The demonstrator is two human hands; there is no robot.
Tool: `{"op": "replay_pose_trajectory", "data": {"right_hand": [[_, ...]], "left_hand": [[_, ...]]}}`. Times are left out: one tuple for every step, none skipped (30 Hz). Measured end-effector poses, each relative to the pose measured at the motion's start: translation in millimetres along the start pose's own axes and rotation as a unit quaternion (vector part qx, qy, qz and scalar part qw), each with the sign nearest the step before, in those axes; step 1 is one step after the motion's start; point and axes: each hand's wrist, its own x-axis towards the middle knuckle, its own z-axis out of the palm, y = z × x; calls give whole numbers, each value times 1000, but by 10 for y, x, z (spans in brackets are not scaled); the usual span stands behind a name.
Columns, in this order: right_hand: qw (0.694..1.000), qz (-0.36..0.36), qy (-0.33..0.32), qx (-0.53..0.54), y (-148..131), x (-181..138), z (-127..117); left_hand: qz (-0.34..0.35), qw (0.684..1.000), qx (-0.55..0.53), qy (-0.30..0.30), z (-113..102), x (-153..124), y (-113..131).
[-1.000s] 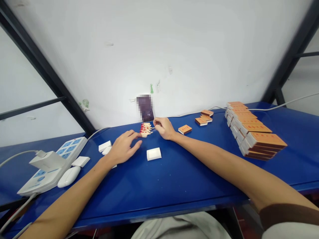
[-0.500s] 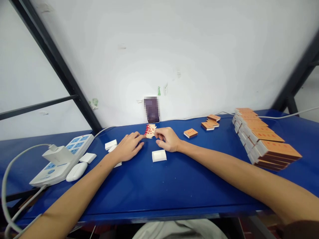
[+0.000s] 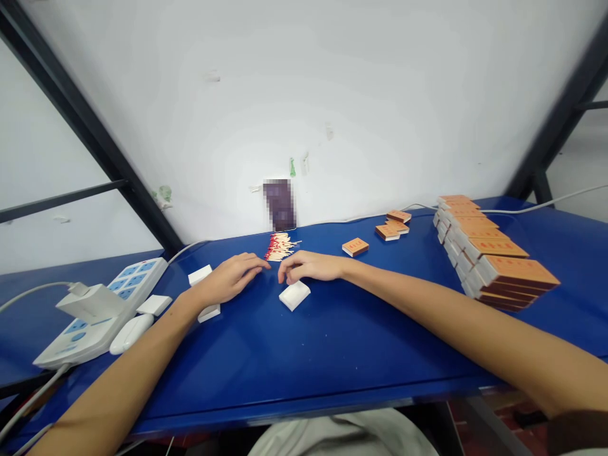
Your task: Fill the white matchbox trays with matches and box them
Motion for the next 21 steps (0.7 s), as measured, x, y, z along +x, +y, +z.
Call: {"op": "replay_pose_trajectory", "data": {"right_hand": [[999, -2, -39, 5, -40, -14, -28], [997, -4, -73, -2, -77, -27, -48], [995, -4, -95, -19, -109, -37, -58], [993, -3, -108, -41, -133, -43, -59], [992, -1, -108, -60, -147, -46, -49], [992, 1, -101, -74, -152, -46, -29], [993, 3, -85, -81, -146, -41, -3], [994, 4, -64, -84, -132, -34, 27], [996, 5, -42, -84, -111, -25, 60], [996, 6, -17, -85, -84, -14, 94], [996, 6, 7, -88, -54, -3, 126], [995, 5, 28, -92, -24, 8, 156], [994, 5, 49, -97, 4, 19, 183], [993, 5, 68, -101, 27, 28, 206], [991, 5, 84, -102, 44, 37, 225], [990, 4, 98, -101, 55, 45, 239], [990, 2, 108, -96, 59, 51, 247], [989, 0, 116, -87, 58, 55, 250], [989, -2, 126, -74, 57, 59, 246], [989, -4, 138, -57, 57, 60, 235], [987, -7, 153, -36, 63, 59, 219]], "left_hand": [[0, 1000, -8, 1, 3, 1, -7], [0, 1000, -18, 6, 5, 1, -11], [0, 1000, -28, 14, 6, 1, -13], [1, 999, -39, 22, 3, 0, -13], [3, 998, -49, 31, -1, 1, -10], [5, 997, -60, 40, -7, 1, -7], [7, 996, -71, 49, -14, 2, -2], [8, 995, -80, 56, -21, 5, 2], [6, 994, -88, 63, -28, 7, 4], [4, 993, -93, 70, -33, 10, 6], [2, 993, -95, 76, -38, 12, 7], [1, 992, -94, 83, -42, 14, 7], [0, 992, -91, 90, -45, 15, 10], [0, 992, -86, 97, -49, 15, 15], [1, 991, -79, 105, -53, 13, 23], [3, 991, -71, 112, -57, 11, 35], [4, 991, -61, 116, -61, 7, 50], [4, 992, -49, 119, -64, 4, 66], [-1, 992, -34, 119, -65, 1, 81], [-11, 993, -17, 117, -65, 0, 92], [-25, 994, 3, 111, -62, -1, 98]]}}
